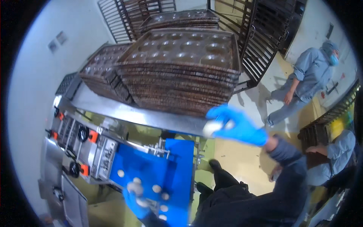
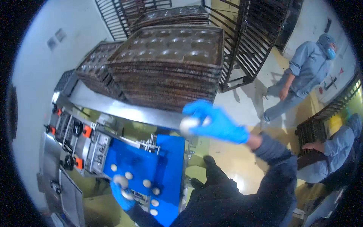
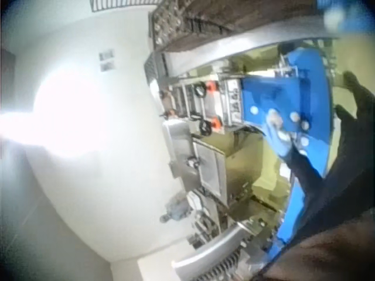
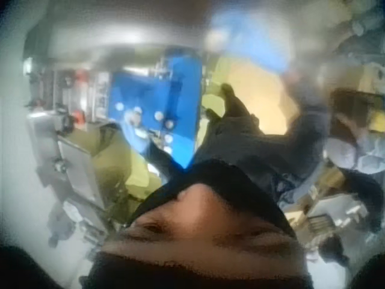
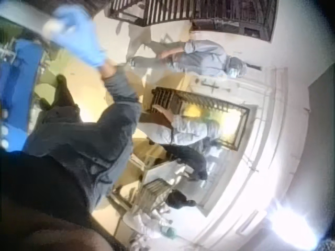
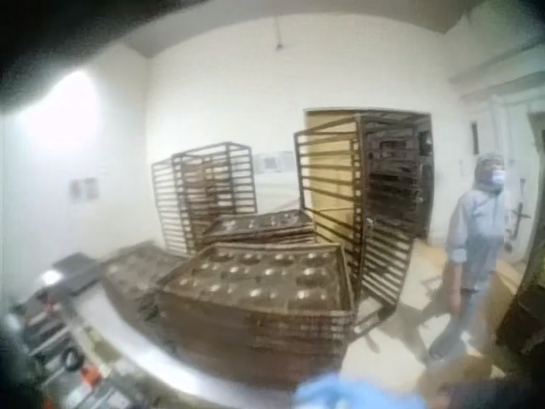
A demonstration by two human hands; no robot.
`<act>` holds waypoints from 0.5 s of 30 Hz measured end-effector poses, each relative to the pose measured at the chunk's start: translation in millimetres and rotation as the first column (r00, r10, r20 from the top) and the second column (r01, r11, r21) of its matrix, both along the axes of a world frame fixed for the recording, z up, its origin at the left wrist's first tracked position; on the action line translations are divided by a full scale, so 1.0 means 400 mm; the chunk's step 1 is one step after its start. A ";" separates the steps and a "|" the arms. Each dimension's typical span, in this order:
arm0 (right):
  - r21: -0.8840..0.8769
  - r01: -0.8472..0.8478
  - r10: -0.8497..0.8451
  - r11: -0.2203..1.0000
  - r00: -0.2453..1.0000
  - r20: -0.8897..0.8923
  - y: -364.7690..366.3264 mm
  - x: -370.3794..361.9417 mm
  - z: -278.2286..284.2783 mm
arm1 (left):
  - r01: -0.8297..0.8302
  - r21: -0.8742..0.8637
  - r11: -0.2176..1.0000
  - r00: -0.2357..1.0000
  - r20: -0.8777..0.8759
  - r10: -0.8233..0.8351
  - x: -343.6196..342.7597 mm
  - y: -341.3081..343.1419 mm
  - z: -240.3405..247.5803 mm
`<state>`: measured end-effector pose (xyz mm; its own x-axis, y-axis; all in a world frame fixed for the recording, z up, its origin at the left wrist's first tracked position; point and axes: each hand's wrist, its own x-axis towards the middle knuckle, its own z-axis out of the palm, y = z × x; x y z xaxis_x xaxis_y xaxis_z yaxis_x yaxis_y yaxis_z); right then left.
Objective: The person picks up small, round dough balls from a blue conveyor belt and places them into the circular indentations of a metal baking tray. The person repeats this process, filling the tray with dough balls.
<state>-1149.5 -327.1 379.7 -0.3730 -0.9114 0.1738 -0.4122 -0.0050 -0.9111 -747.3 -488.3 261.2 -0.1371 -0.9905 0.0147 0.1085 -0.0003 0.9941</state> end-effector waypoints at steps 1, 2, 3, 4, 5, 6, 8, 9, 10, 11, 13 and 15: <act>-0.075 0.046 -0.048 0.996 0.998 -0.029 -0.011 -0.081 0.080 | 0.077 -0.251 0.965 0.982 0.187 -0.030 -0.081 -0.099 0.076; -0.124 0.103 -0.112 0.987 0.991 -0.069 -0.020 -0.164 0.139 | 0.222 -0.175 0.959 0.975 0.047 -0.217 -0.214 -0.174 0.180; -0.100 0.138 -0.144 0.985 0.988 -0.061 -0.039 -0.245 0.183 | 0.355 -0.175 0.918 0.932 -0.015 -0.363 -0.343 -0.237 0.252; -0.062 0.186 -0.190 0.981 0.980 -0.056 -0.050 -0.319 0.219 | 0.501 -0.247 0.829 0.860 0.037 -0.509 -0.497 -0.271 0.337; 0.055 0.179 -0.176 0.982 0.983 -0.051 -0.072 -0.390 0.246 | 0.619 -0.239 0.748 0.781 0.291 -0.553 -0.621 -0.315 0.409; 0.164 0.148 -0.147 0.975 0.989 -0.020 -0.104 -0.447 0.261 | 0.674 -0.223 0.704 0.731 0.340 -0.592 -0.738 -0.321 0.484; 0.219 -0.034 0.030 0.975 0.999 0.023 -0.171 -0.531 0.263 | 0.882 -0.073 0.466 0.452 0.414 -0.790 -0.905 -0.391 0.598; 0.264 -0.115 0.106 0.958 0.993 0.050 -0.203 -0.567 0.250 | 0.923 -0.019 0.385 0.348 0.475 -0.808 -0.981 -0.402 0.629; 0.314 -0.195 0.177 0.929 0.980 0.086 -0.233 -0.590 0.229 | 0.952 0.055 0.301 0.222 0.550 -0.805 -1.050 -0.427 0.628; 0.352 -0.217 0.188 0.910 0.975 0.115 -0.252 -0.599 0.220 | 0.963 0.117 0.243 0.123 0.609 -0.783 -1.108 -0.442 0.628; 0.394 -0.321 0.351 0.861 0.936 -0.003 -0.284 -0.633 0.188 | 0.970 0.215 0.114 -0.051 0.636 -0.770 -1.205 -0.471 0.572; 0.457 -0.345 0.473 0.820 0.858 -0.199 -0.326 -0.625 0.178 | 0.956 0.294 0.011 -0.179 0.612 -0.770 -1.246 -0.510 0.511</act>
